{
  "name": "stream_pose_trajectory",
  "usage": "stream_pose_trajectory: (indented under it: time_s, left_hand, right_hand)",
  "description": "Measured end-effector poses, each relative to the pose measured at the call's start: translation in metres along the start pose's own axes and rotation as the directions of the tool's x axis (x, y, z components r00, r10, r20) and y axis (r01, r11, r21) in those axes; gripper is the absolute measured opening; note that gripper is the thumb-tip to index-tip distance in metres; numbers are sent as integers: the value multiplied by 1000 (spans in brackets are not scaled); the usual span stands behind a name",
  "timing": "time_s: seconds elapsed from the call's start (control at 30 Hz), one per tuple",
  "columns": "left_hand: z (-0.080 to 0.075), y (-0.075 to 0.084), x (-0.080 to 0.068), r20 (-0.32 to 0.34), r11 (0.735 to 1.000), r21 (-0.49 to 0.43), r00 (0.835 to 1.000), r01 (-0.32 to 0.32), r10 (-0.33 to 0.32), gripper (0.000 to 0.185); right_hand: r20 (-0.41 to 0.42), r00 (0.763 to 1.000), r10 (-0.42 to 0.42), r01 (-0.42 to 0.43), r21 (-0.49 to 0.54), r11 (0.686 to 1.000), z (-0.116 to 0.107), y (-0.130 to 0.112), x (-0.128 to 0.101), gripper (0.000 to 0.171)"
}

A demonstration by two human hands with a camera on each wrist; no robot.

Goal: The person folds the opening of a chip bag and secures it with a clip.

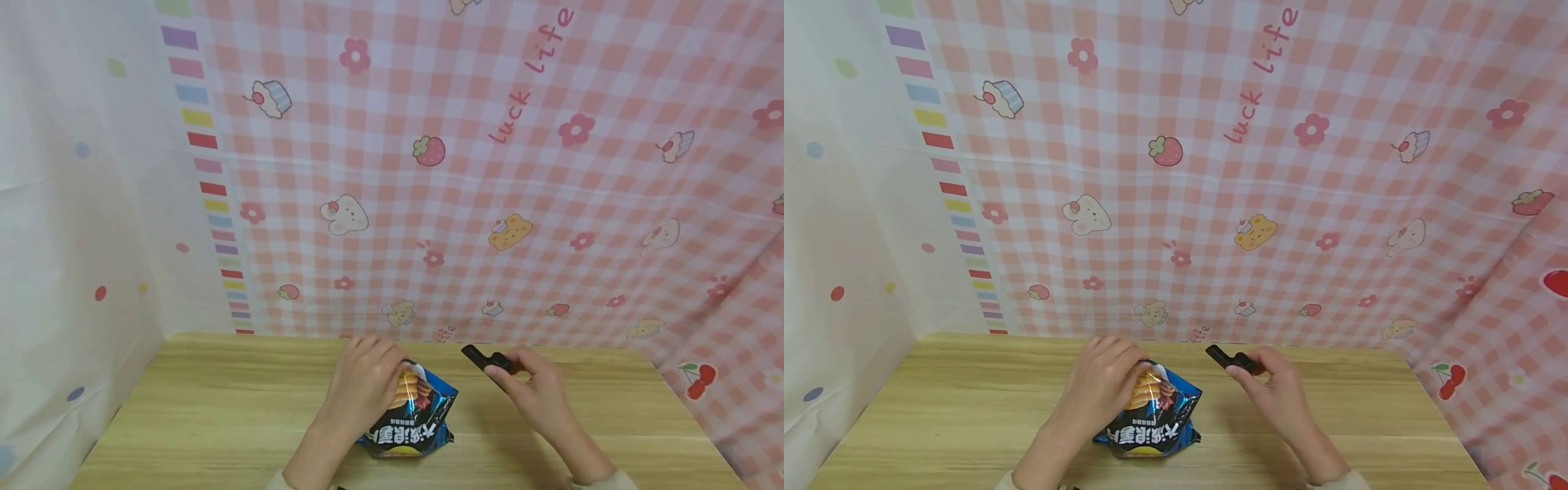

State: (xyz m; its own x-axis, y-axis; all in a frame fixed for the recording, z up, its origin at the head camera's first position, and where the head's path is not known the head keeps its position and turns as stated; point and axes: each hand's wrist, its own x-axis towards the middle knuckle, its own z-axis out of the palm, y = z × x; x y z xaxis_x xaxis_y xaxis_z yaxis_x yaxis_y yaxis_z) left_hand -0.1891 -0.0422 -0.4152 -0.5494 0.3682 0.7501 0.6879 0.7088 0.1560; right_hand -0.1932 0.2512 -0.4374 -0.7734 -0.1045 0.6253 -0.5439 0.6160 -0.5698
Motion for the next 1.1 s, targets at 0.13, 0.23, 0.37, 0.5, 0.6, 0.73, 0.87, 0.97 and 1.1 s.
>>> stream_pose_trajectory:
  time_s: [0.13,0.23,0.37,0.5,0.6,0.73,0.87,0.97,1.1]
  left_hand:
    - [0,0,0,4,1000,6,1000,1,-1,15]
    - [-1,1,0,7,1000,10,1000,2,-2,15]
    - [-1,1,0,7,1000,11,1000,3,-3,16]
    - [-1,1,0,9,1000,14,1000,3,-3,16]
    - [-1,1,0,11,1000,17,1000,2,-2,15]
    - [-2,1,0,8,1000,15,1000,0,0,14]
    - [-2,1,0,6,1000,11,1000,0,0,14]
    - [-2,1,0,3,1000,8,1000,-1,1,14]
    - [-1,1,1,-3,1000,6,1000,-3,3,14]
  right_hand:
    - [12,998,-58,57,19,998,5,-8,1,27]
    - [3,994,-112,112,39,993,9,-12,1,30]
    - [-12,985,-171,172,47,984,15,-14,1,32]
    - [-37,974,-221,224,73,972,22,-13,-1,36]
    - [-55,963,-264,268,108,957,28,-10,-2,38]
    - [-51,958,-283,288,161,944,32,-12,-2,32]
    - [-40,958,-284,286,205,936,33,-18,-1,22]
    - [-39,956,-289,290,227,930,34,-22,0,21]
    - [-43,954,-298,300,236,924,36,-25,1,23]
